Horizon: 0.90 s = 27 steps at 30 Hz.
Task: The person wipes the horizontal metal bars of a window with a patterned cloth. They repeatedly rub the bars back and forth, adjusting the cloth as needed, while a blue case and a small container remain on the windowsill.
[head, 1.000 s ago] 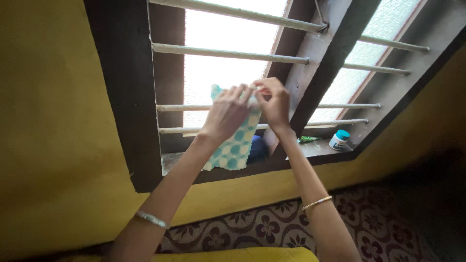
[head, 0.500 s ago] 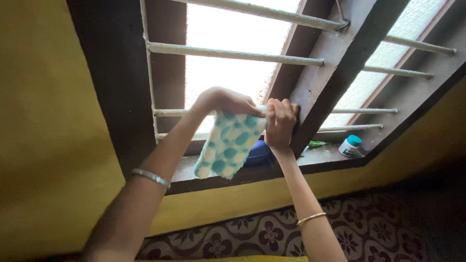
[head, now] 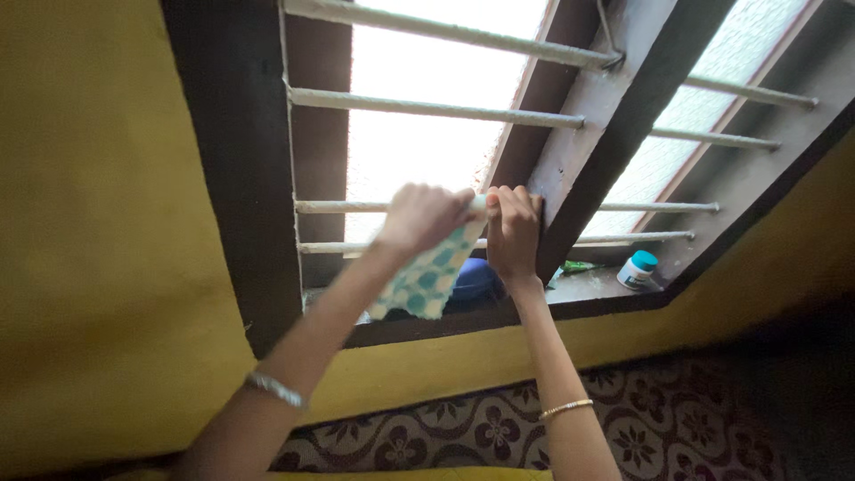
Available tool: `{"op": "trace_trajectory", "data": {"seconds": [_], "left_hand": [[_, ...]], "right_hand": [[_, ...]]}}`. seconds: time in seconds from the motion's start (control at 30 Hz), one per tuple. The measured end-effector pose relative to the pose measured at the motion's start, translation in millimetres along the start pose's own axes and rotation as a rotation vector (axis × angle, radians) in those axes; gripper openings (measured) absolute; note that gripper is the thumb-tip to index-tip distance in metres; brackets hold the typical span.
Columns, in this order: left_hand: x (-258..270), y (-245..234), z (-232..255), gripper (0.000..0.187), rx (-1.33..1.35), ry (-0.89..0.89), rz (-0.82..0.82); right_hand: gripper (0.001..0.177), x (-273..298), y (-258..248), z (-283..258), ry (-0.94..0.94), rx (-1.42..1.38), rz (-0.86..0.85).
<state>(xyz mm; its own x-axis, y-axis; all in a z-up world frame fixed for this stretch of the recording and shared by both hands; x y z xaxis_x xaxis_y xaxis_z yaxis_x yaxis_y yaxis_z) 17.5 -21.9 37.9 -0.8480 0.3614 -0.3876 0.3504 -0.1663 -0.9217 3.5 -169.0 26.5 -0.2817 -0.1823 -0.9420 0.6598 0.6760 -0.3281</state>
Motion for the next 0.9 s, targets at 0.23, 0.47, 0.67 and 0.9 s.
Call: {"op": "trace_trajectory", "data": {"seconds": [0.23,0.47,0.67,0.9], "left_hand": [[39,5,-8,0.02,-0.278,0.066,0.469],[106,-21,-62,0.025,-0.384,-0.029,0.636],[104,-49,-51,0.027,-0.268,-0.186,0.147],[82,-75,-62,0.033,0.014,-0.216,-0.131]], "right_hand": [[0.065,-3,-12,2,-0.086,0.011,-0.148],[0.061,-2,-2,4,-0.018,0.084,-0.098],[0.053,-1,-1,0,-0.024,0.068,-0.002],[0.046,-1,16,4,0.021,0.064,0.131]]}}
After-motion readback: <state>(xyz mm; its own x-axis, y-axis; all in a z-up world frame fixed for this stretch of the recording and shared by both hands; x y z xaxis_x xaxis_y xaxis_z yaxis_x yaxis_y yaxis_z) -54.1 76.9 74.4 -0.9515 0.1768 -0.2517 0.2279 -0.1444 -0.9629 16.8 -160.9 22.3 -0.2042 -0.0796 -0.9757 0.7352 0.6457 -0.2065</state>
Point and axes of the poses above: each hand's wrist, its own x-axis away from the middle knuckle, its own y-axis out of the palm, z = x × y, the point moved 3 cm from there along -x, towards the middle knuckle, and after that the axes turned 5 degrees about z, right-handed, at the moved point
